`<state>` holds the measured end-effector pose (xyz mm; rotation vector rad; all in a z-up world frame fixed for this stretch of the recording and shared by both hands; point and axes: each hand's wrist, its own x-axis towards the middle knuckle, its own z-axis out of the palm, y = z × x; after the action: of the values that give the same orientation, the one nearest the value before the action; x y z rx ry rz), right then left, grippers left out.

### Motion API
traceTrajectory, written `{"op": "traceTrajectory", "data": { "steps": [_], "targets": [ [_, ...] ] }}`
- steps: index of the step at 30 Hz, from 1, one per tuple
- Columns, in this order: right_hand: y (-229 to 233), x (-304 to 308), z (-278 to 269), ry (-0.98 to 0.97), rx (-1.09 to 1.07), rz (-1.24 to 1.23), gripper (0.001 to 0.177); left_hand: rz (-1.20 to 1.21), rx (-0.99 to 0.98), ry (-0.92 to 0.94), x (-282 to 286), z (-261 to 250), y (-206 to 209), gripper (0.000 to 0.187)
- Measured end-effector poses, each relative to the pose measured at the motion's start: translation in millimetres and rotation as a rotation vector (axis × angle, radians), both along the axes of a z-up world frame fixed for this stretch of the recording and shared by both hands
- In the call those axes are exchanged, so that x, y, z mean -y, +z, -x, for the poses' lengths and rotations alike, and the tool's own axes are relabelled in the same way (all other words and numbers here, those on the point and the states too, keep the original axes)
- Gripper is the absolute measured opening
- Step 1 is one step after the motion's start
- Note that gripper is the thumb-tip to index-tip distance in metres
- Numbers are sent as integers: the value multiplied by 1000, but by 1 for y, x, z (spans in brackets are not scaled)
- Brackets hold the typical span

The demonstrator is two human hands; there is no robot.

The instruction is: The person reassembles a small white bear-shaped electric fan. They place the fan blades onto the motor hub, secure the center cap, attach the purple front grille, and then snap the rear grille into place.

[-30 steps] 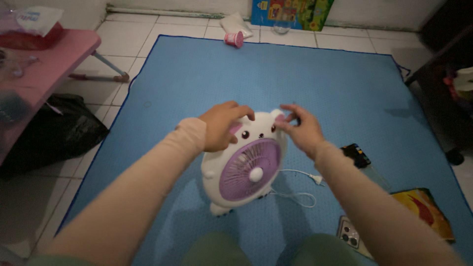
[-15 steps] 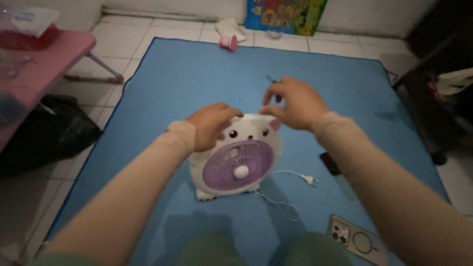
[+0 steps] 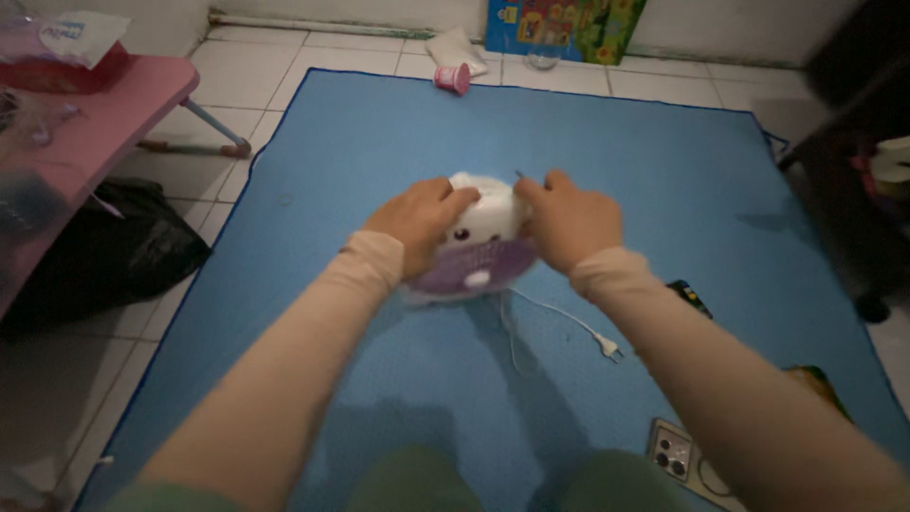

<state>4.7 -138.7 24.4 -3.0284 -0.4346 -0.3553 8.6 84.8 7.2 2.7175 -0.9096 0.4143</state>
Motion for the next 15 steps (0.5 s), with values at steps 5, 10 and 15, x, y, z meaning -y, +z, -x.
{"op": "traceTrajectory", "data": {
  "steps": [5, 10, 15],
  "targets": [
    [0, 16, -6, 42, 123, 47, 32, 317, -15, 46, 7, -2, -14, 48],
    [-7, 24, -11, 21, -85, -173, 43, 418, -59, 79, 44, 2, -38, 43],
    [-21, 22, -8, -273, -353, -631, 63, 496, -2, 43, 77, 23, -44, 52]
  ]
}}
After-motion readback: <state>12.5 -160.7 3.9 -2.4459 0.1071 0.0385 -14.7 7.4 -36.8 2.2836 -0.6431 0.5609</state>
